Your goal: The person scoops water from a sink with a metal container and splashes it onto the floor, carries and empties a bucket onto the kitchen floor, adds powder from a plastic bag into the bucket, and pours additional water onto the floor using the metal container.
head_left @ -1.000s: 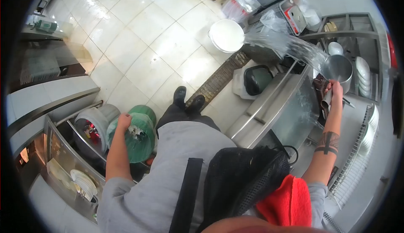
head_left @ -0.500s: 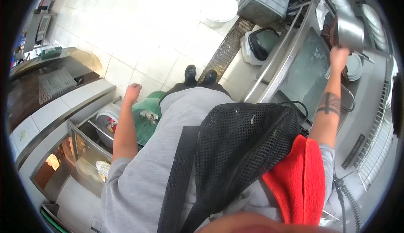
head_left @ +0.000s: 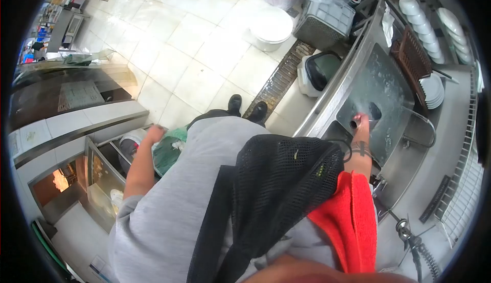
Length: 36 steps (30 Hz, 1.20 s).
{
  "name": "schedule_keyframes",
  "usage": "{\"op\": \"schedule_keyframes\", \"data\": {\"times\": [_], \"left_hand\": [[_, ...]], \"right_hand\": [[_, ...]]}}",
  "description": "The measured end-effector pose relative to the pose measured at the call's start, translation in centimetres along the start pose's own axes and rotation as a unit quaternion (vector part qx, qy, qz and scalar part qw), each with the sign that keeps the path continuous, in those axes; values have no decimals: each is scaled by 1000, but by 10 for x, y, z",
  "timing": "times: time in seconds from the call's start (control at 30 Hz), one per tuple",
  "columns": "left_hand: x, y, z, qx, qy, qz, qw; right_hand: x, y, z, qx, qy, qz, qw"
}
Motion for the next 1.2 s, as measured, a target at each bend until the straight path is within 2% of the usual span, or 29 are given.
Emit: {"op": "schedule_keyframes", "data": {"times": [0.03, 0.07, 0.1, 0.17, 0.2, 0.27, 0.33, 0.4, 0.53, 0.57, 0.7, 0.73, 0.8, 0.83, 0.87, 0.97, 1.0, 1.03, 1.07, 1.1, 1.13, 1.2], "left_hand": [[-7, 3, -5, 12, 21, 8, 1000], [-9, 7, -11, 13, 19, 13, 1000], [-13, 12, -16, 33, 48, 46, 997], [-21, 18, -23, 51, 74, 84, 992], [-22, 24, -28, 56, 75, 81, 992], [-20, 35, -37, 68, 75, 83, 991], [-15, 37, -46, 98, 70, 78, 990], [-4, 31, -52, 106, 73, 101, 987], [30, -14, -55, 101, 81, 170, 977], [46, -32, -54, 97, 79, 189, 974], [105, -107, -26, 31, 139, 210, 967], [117, -123, -14, 3, 157, 220, 963], [140, -149, 9, -32, 147, 223, 963], [151, -160, 21, -57, 137, 211, 966], [160, -169, 34, -67, 136, 219, 964], [184, -194, 64, -135, 125, 231, 956], [192, -204, 68, -140, 125, 231, 955], [201, -213, 70, -149, 105, 234, 955], [205, -218, 72, -158, 86, 237, 955], [200, -216, 75, -161, 89, 235, 955], [193, -210, 77, -161, 89, 245, 952], [184, -205, 75, -160, 93, 248, 951]], "right_hand": [[12, 1, 10, 31, -79, -144, 986], [21, -3, 21, 59, -156, -280, 945], [21, -7, 32, 57, -154, -275, 947], [35, -21, 67, 60, -286, -322, 901], [34, -34, 75, 56, -284, -318, 903], [50, -74, 108, 50, -413, -306, 856], [64, -118, 160, 45, -403, -244, 881], [79, -164, 203, -7, -377, -174, 910], [114, -247, 271, 52, -341, -99, 933], [124, -267, 286, 23, -343, -65, 937], [176, -318, 350, -51, -217, 6, 975], [190, -325, 360, -55, -220, 22, 974], [208, -346, 367, -109, -163, 133, 971], [216, -358, 359, -82, -161, 138, 974], [226, -371, 351, -81, -165, 150, 971], [240, -430, 289, -135, -81, 268, 950], [251, -421, 292, -133, -85, 272, 949], [265, -407, 314, -198, -38, 298, 933], [276, -396, 335, -261, 9, 320, 911], [284, -392, 342, -297, 0, 368, 881], [293, -383, 351, -295, -3, 365, 883], [307, -379, 371, -396, 91, 450, 795]]}}
Point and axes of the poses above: each hand's wrist, its own z-axis away from the middle knuckle, its own x-axis out of the palm, y = z × x, the point moved 5 cm from there along -z, towards the middle knuckle, and after that the axes turned 10 degrees about x, right-handed, at the moved point
